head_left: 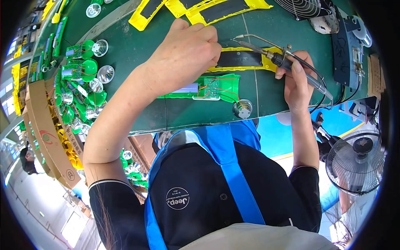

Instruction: Soldering wires to circuit boards and assembling components into solar-powered flashlight casings on a production line.

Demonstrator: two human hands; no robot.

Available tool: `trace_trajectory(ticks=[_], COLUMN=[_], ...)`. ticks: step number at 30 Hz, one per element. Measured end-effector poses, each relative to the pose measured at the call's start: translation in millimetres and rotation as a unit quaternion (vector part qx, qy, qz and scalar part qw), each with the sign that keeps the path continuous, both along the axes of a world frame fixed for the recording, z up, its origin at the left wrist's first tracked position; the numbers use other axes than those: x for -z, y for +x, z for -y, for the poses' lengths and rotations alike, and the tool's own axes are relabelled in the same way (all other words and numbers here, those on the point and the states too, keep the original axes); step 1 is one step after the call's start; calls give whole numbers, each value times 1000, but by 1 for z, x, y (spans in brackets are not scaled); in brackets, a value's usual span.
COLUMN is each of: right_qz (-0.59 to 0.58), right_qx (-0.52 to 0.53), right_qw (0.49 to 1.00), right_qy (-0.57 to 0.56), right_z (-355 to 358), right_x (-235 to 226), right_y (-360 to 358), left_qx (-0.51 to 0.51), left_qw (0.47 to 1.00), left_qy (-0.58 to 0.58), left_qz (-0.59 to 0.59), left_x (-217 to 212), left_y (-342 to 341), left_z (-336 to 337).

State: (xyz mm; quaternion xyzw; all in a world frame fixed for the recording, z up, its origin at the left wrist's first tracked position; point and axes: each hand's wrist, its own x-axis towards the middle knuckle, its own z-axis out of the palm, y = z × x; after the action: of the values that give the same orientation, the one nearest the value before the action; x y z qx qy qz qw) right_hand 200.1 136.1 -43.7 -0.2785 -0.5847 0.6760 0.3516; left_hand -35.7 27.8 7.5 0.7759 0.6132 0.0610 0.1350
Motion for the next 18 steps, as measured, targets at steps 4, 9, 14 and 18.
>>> trace_trajectory(ticks=[4, 9, 14, 18], right_qz=[2, 10, -7, -50], right_qx=[-5, -2, 8, 20], right_qw=[1000, 1000, 1000, 998], right_qy=[4, 10, 13, -22], right_z=[0, 3, 3, 2], right_x=[0, -1, 1, 1], right_y=[0, -1, -1, -1], left_qx=[-8, -11, -14, -17], left_qw=[1000, 1000, 1000, 1000], left_qy=[-4, -16, 8, 11], left_qz=[4, 12, 16, 19], left_x=[-1, -4, 3, 6], left_y=[0, 2, 0, 0], left_z=[0, -2, 0, 1])
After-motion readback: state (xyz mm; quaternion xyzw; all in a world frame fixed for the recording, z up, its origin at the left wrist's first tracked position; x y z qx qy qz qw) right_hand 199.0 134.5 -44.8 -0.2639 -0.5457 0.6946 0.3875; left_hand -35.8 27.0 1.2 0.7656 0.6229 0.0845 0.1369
